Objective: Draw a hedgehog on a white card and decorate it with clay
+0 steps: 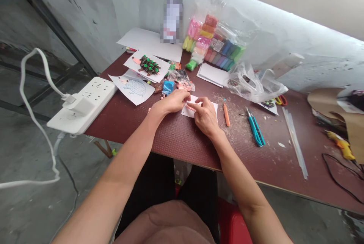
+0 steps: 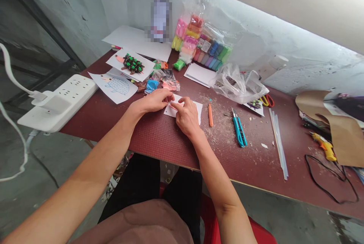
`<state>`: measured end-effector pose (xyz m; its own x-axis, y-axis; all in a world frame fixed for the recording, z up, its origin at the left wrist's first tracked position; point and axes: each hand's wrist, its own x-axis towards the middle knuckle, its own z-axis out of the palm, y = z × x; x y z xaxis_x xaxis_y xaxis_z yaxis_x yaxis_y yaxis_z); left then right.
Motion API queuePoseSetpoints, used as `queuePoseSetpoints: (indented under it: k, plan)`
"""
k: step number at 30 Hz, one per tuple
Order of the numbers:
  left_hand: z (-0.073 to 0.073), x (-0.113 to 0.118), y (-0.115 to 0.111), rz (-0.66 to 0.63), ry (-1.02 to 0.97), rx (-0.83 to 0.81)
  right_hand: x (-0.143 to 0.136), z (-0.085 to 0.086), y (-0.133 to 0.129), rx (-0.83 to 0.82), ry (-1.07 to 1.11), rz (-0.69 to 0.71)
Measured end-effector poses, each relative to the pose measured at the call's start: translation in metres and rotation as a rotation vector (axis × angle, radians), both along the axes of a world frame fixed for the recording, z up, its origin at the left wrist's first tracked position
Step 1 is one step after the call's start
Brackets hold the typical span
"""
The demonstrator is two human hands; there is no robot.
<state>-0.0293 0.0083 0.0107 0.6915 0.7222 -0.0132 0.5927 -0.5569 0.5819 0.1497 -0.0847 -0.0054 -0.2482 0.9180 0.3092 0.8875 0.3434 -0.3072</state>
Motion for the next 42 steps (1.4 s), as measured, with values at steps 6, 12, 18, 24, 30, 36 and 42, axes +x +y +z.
queuePoseSetpoints:
  k: [6, 12, 18, 24, 30, 36, 42]
  plan:
    - [-0.002, 0.0, 0.001, -0.004, -0.012, -0.007, -0.002, -0.001, -0.001, -0.009, -0.014, 0.027]
    - [-0.004, 0.0, 0.002, -0.011, -0.029, 0.006, -0.007, -0.004, 0.001, -0.018, -0.007, 0.024]
    - [-0.004, -0.001, 0.002, -0.006, -0.04, 0.012, 0.009, 0.002, 0.0, 0.016, 0.067, -0.02]
    - [0.001, -0.001, 0.001, -0.026, -0.032, -0.002, 0.009, 0.002, -0.004, -0.032, 0.01, 0.013]
    - [0.002, -0.001, -0.001, -0.011, -0.018, -0.008, 0.008, 0.001, -0.005, -0.051, -0.096, 0.03]
    - [-0.001, 0.0, 0.0, -0.012, -0.003, 0.004, 0.007, 0.002, -0.007, -0.015, -0.173, 0.044]
    - [-0.004, -0.001, 0.001, -0.019, -0.035, -0.001, 0.007, 0.005, -0.008, -0.017, -0.167, 0.046]
